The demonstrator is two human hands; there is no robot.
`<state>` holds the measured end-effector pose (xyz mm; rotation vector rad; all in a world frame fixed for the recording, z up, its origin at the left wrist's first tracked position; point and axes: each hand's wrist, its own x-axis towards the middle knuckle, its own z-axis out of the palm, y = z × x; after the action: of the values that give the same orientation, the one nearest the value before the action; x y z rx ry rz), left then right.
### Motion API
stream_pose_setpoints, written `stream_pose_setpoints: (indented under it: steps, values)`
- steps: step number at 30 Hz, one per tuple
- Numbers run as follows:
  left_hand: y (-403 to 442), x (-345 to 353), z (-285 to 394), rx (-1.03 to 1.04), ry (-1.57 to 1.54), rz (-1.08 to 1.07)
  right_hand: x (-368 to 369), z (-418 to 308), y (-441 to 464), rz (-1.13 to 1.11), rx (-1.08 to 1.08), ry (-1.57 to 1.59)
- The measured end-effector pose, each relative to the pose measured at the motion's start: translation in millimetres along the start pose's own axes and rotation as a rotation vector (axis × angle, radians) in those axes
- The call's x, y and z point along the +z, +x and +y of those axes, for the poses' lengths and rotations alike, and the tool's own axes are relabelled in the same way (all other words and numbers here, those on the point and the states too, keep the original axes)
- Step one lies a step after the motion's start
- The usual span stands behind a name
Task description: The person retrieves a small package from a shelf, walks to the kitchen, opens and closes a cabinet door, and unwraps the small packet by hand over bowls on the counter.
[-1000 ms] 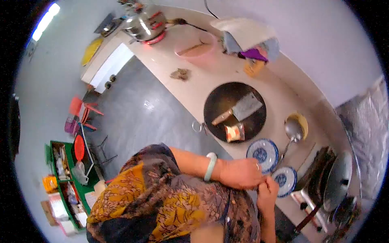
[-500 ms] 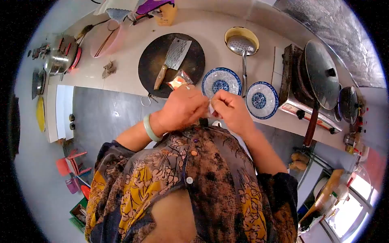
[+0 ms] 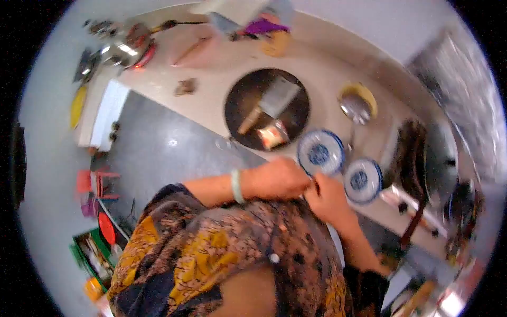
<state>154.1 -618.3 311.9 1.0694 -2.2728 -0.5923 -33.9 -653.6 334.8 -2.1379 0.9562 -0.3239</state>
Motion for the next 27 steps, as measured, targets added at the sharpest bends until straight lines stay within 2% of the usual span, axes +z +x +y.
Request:
stream_pose_setpoints:
  steps: [2, 3, 7, 9, 10, 13, 14, 17, 18, 19, 20, 21, 22, 24, 25, 27]
  values:
    - [-9, 17, -2, -0.043, 0.033, -0.103, 4, 5, -6, -0.036, -0.041, -0.028]
    - [-14, 22, -3, 0.035, 0.079, -0.031, 6, 0, -8, -0.024, -0.049, -0.007]
    - [-14, 7, 9, 0.116, 0.015, -0.028, 3, 1, -17, -0.038, 0.018, 0.133]
    - [-14, 6, 9, 0.201, 0.041, 0.049, 1, 2, -23, -0.038, 0.026, 0.236]
    - [-16, 8, 11, 0.246, 0.047, 0.081, 4, 10, -27, -0.037, 0.093, 0.322]
    - [-18, 6, 12, 0.297, 0.093, 0.063, 9, 16, -32, -0.065, 0.195, 0.513]
    - [-19, 6, 14, 0.276, 0.091, 0.041, 11, 23, -34, -0.064, 0.154, 0.502]
    - [-17, 1, 16, 0.251, 0.146, 0.005, 8, 22, -32, -0.137, 0.291, 0.671]
    - [-16, -1, 13, 0.231, 0.106, -0.065, 15, 30, -34, -0.148, 0.346, 0.714]
    - [-15, 0, 11, 0.232, 0.049, -0.132, 17, 39, -37, -0.143, 0.421, 0.747]
    - [-14, 4, 11, 0.213, -0.031, -0.082, 13, 28, -35, -0.188, 0.593, 0.779]
    - [-15, 4, 9, 0.199, -0.093, -0.041, 18, 15, -35, -0.049, 0.704, 0.961]
    - [-13, -2, 7, 0.187, -0.105, -0.024, 15, 18, -30, -0.136, 0.554, 0.849]
    - [-14, -8, 10, 0.102, -0.008, 0.001, 3, 4, -20, -0.206, 0.530, 0.841]
    - [-11, -10, 9, 0.033, 0.113, 0.019, -6, -15, -15, -0.131, 0.526, 0.801]
    - [2, -26, 14, -0.092, -0.165, 0.215, -11, -6, -11, 0.015, 0.214, 0.696]
